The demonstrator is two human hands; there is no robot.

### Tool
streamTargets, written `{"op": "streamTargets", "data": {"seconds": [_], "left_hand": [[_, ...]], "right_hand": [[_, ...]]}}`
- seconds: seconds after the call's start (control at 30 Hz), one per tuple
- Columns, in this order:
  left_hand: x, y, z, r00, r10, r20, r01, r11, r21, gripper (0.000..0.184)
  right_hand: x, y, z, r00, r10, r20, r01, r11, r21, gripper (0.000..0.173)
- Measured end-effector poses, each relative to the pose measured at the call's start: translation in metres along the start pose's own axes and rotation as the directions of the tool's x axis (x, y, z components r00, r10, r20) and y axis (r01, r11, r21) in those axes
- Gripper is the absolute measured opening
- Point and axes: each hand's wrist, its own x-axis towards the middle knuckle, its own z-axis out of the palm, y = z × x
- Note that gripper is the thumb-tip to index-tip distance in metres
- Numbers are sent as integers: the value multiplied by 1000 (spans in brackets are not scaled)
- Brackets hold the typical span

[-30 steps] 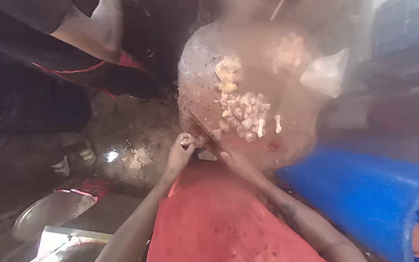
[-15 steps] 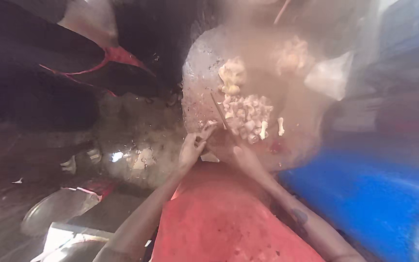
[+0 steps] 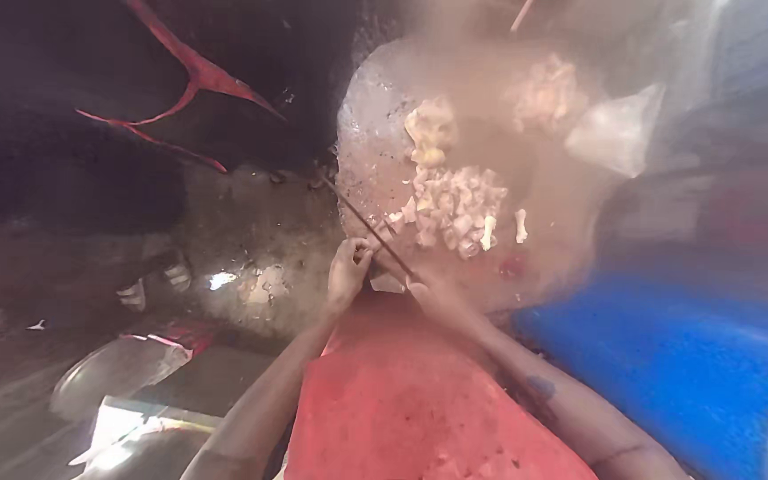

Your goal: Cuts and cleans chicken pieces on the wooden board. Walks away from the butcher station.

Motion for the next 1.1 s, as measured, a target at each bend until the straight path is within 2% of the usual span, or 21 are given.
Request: {"op": "streamTargets", "data": {"seconds": [0.1, 0.17, 0.2, 0.27, 0.3, 0.33, 0.4, 0.43, 0.5, 0.57, 0.6, 0.67, 0.7, 0.73, 0.77, 0.83, 0.87, 0.93, 1.0, 1.03, 1.1], "left_hand": [[3, 5, -4, 998, -20, 55, 15, 996, 88, 26], [8, 11, -8, 994, -26, 104, 24, 999, 21, 27], [3, 12, -10, 990, -32, 138, 47, 993, -112, 28], [1, 27, -21, 984, 55, 167, 37, 863, -503, 34], [-1, 36, -28, 985, 105, 137, -4, 805, -593, 33], [-6, 43, -34, 986, 130, 103, -41, 794, -606, 30], [-15, 54, -41, 985, 143, 95, -73, 850, -522, 29], [-19, 58, -40, 979, 140, 147, -61, 894, -444, 35], [-25, 60, -22, 935, 155, 318, -80, 968, -236, 64], [-21, 66, 11, 871, 218, 440, -213, 975, -61, 88], [-18, 73, 27, 842, 230, 487, -263, 965, 0, 92], [-3, 90, 48, 756, 294, 585, -352, 936, -17, 87], [13, 101, 51, 720, 346, 601, -374, 924, -83, 77], [30, 115, 47, 725, 386, 571, -373, 916, -146, 62], [48, 129, 36, 769, 406, 493, -358, 913, -194, 48], [79, 156, 2, 899, 373, 229, -352, 927, -129, 32], [97, 164, -10, 923, 354, 155, -350, 935, -49, 29], [144, 158, -6, 903, 398, 163, -427, 878, 216, 31], [168, 161, 1, 861, 405, 308, -506, 740, 442, 35], [164, 171, -2, 864, 355, 358, -497, 719, 486, 35], [165, 177, -5, 869, 378, 320, -481, 799, 361, 30]], "right_hand": [[13, 21, 6, 961, 206, 183, -204, 979, -29, 63], [15, 29, 2, 956, 247, 157, -253, 967, 16, 61], [5, 27, 4, 959, 271, 85, -274, 961, 20, 59], [-7, 20, 0, 960, 268, -83, -265, 963, 46, 56], [-12, 15, -3, 962, 248, -118, -240, 967, 81, 56], [-18, 11, -5, 967, 229, -111, -216, 969, 121, 57], [-18, 17, 0, 983, 185, -24, -175, 960, 217, 58], [-11, 27, 4, 984, 167, 65, -178, 946, 272, 57], [-2, 43, 13, 954, 189, 233, -274, 864, 422, 53], [-4, 57, 18, 950, 233, 207, -311, 737, 600, 55], [-10, 64, 23, 951, 265, 159, -300, 675, 674, 58], [-23, 73, 27, 932, 360, 43, -263, 590, 763, 62], [-27, 76, 22, 918, 396, -30, -237, 607, 759, 61], [-32, 78, 15, 904, 415, -103, -224, 664, 713, 55], [-40, 77, 7, 890, 431, -146, -252, 734, 631, 47], [-60, 76, -5, 893, 433, -118, -343, 828, 443, 50], [-69, 82, -10, 910, 408, -72, -361, 867, 344, 52], [-84, 94, -19, 930, 363, 55, -367, 925, 99, 55], [-86, 95, -22, 923, 363, 125, -351, 930, -104, 58], [-85, 93, -19, 927, 359, 109, -341, 928, -152, 58], [-84, 90, -16, 940, 335, 55, -323, 933, -159, 58]]}}
